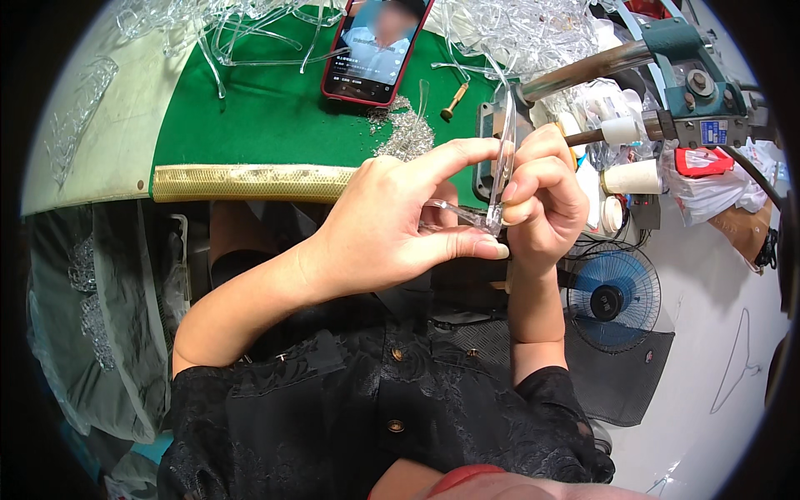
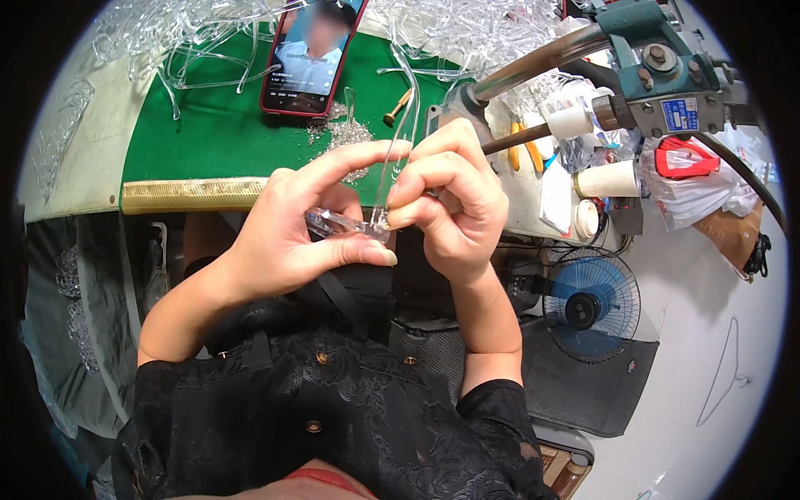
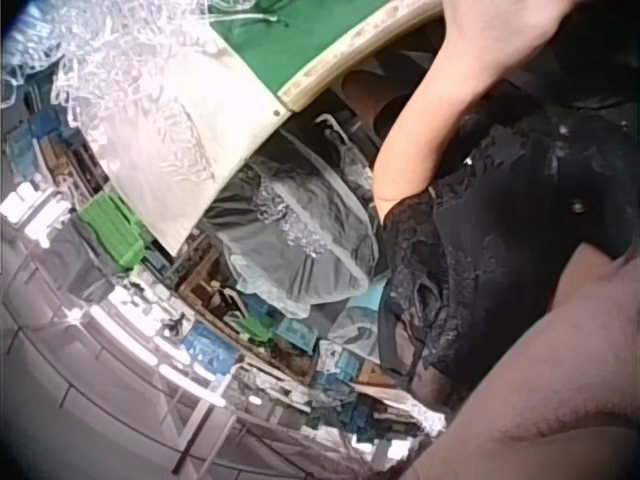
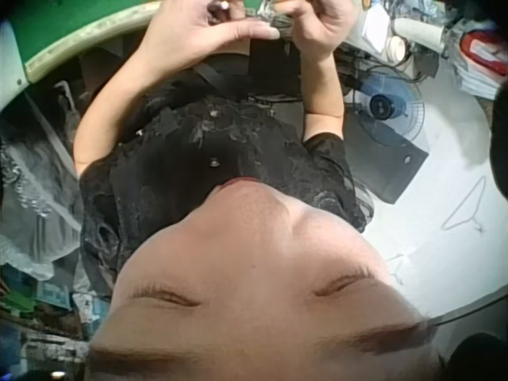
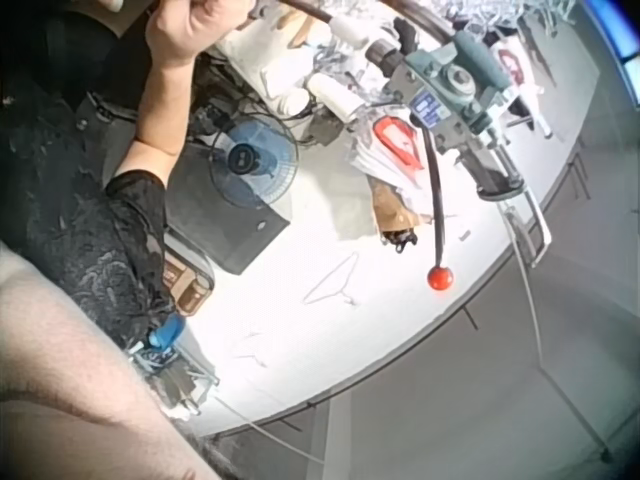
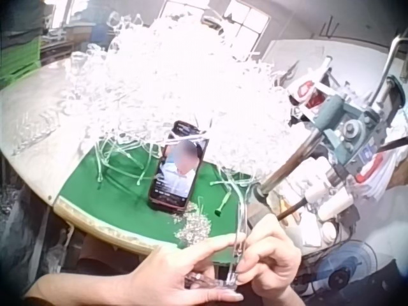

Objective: The person repeatedly picks up clear plastic frame pieces, aligns them, and presses them together by hand. They inspect the assembled joints and place the finished frames on the green work surface.

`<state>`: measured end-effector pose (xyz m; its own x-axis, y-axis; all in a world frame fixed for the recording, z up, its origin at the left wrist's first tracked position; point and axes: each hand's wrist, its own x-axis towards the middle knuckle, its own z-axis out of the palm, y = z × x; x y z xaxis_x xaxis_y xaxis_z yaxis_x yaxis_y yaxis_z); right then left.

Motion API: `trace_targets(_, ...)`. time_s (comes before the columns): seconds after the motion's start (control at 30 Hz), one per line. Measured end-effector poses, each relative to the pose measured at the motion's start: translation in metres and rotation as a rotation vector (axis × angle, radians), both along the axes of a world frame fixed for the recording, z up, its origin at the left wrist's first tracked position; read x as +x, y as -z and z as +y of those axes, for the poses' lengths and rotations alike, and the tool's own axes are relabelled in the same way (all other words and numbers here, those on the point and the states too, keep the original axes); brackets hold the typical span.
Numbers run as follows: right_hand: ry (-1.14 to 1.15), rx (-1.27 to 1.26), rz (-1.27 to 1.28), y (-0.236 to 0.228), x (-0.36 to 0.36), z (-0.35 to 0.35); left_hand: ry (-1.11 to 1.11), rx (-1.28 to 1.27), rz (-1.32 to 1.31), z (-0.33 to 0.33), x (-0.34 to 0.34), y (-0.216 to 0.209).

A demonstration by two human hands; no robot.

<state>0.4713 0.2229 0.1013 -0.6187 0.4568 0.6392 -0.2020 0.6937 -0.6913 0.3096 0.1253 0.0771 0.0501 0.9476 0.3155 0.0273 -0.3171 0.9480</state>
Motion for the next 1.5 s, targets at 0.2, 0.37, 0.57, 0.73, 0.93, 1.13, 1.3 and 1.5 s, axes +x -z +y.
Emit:
trace_targets(0.2,0.108,0.171,0.027,0.002,0.001,0.000,0.014,-0.005,-0.094,0.001,0.003,0.000)
trace_targets(0.37,0.218,0.330,0.069,0.002,0.002,-0.005,0.011,0.030,-0.142,0.004,0.006,-0.001)
trace_targets(0.57,0.266,0.324,0.075,0.005,0.002,-0.008,0.014,0.012,-0.153,0.004,0.006,0.001)
trace_targets(0.73,0.325,0.510,-0.006,0.000,0.009,-0.012,0.020,-0.013,-0.146,0.005,0.007,-0.003)
trace_targets(0.93,0.367,0.616,-0.067,-0.004,0.008,-0.013,0.012,-0.031,-0.166,0.004,0.006,-0.002)
trace_targets(1.13,0.439,0.648,-0.094,-0.003,0.008,-0.014,0.000,0.017,-0.210,0.006,0.008,0.002)
trace_targets(1.3,0.419,0.629,-0.060,-0.002,0.006,-0.013,0.000,0.023,-0.204,0.007,0.008,0.003)
trace_targets(1.5,0.405,0.616,-0.063,0.000,0.007,-0.010,0.045,-0.040,-0.206,0.008,0.006,0.002)
